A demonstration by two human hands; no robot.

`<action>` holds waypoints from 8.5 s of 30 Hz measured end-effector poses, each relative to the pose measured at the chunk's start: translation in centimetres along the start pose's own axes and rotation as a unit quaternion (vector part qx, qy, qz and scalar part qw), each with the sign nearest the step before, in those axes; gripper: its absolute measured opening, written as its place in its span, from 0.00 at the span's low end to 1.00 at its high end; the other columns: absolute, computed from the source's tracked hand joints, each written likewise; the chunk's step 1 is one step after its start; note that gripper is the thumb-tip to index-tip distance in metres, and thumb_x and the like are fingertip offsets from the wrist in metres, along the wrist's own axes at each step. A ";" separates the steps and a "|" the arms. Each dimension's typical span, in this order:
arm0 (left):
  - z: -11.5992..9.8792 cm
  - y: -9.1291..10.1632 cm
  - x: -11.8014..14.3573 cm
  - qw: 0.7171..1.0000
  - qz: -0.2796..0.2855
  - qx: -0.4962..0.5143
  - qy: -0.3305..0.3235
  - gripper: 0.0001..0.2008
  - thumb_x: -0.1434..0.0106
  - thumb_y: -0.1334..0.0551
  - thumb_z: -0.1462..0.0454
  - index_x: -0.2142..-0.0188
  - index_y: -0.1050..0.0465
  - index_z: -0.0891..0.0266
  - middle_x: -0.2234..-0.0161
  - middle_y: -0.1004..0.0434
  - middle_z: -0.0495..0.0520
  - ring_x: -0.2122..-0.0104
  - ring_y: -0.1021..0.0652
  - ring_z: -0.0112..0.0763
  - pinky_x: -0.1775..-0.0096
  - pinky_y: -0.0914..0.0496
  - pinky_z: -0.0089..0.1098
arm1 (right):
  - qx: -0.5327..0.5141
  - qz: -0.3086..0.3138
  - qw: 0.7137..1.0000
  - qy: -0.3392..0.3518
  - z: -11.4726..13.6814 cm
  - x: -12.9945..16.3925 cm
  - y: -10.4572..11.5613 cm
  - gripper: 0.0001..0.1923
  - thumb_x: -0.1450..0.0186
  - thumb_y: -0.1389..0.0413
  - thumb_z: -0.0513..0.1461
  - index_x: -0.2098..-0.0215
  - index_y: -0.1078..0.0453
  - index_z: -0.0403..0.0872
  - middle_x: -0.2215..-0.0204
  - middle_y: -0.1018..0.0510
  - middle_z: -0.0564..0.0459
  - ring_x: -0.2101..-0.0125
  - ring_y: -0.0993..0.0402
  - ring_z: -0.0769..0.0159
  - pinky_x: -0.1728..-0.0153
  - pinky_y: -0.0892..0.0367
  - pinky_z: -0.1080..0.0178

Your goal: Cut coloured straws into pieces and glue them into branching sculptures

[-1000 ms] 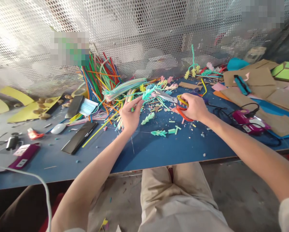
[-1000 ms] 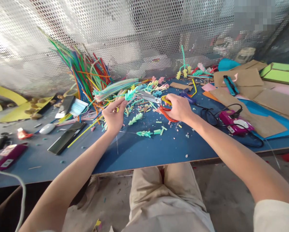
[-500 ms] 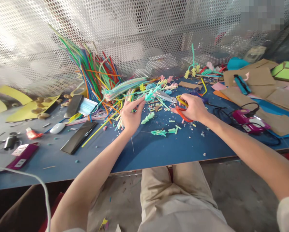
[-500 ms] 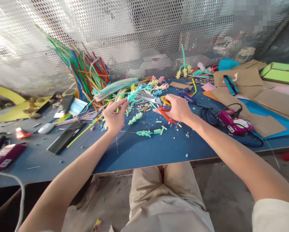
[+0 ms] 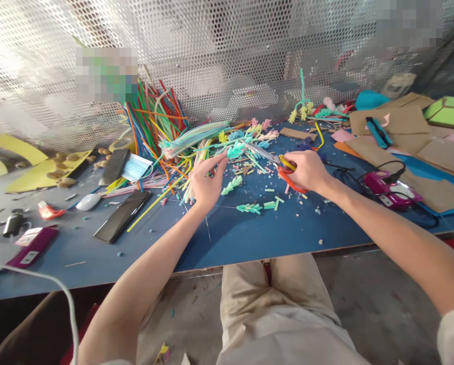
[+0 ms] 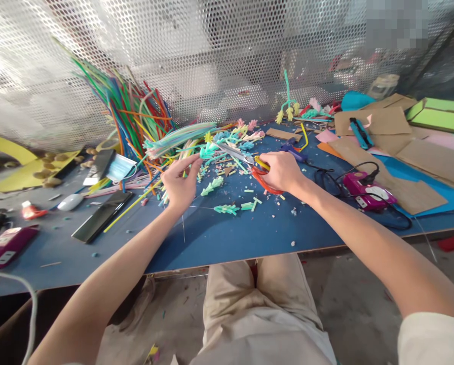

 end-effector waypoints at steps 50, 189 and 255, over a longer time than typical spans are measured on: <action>-3.6 -3.5 1.9 0.967 0.169 -0.085 -0.170 0.11 0.26 0.36 0.54 0.55 0.14 0.50 0.63 0.12 0.49 0.69 0.22 0.32 0.60 0.29 0.36 | -0.036 -0.022 0.982 0.184 4.1 0.3 0.8 0.11 0.26 0.42 0.48 0.61 0.21 0.53 0.61 0.14 0.54 0.60 0.22 0.61 0.52 0.36 0.54; -3.0 -4.0 2.3 0.954 0.200 -0.009 -0.221 0.12 0.26 0.36 0.56 0.52 0.15 0.56 0.59 0.12 0.52 0.63 0.13 0.32 0.59 0.20 0.32 | -0.067 0.005 0.984 0.165 2.6 0.1 -0.5 0.08 0.29 0.39 0.43 0.67 0.25 0.51 0.67 0.16 0.56 0.64 0.24 0.61 0.56 0.37 0.55; -4.4 -5.1 3.5 0.947 0.174 -0.056 -0.264 0.11 0.26 0.35 0.58 0.55 0.16 0.62 0.70 0.16 0.52 0.73 0.21 0.26 0.68 0.28 0.27 | 0.020 -0.026 0.968 0.247 6.7 1.0 -1.2 0.07 0.24 0.43 0.40 0.61 0.24 0.50 0.54 0.17 0.53 0.54 0.28 0.60 0.50 0.41 0.52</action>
Point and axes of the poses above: each hand's wrist, its own x-axis away from the middle knuckle, its own y-axis out of the back of the hand, z = x × y, the point moved 8 cm from there along -x, towards the middle knuckle
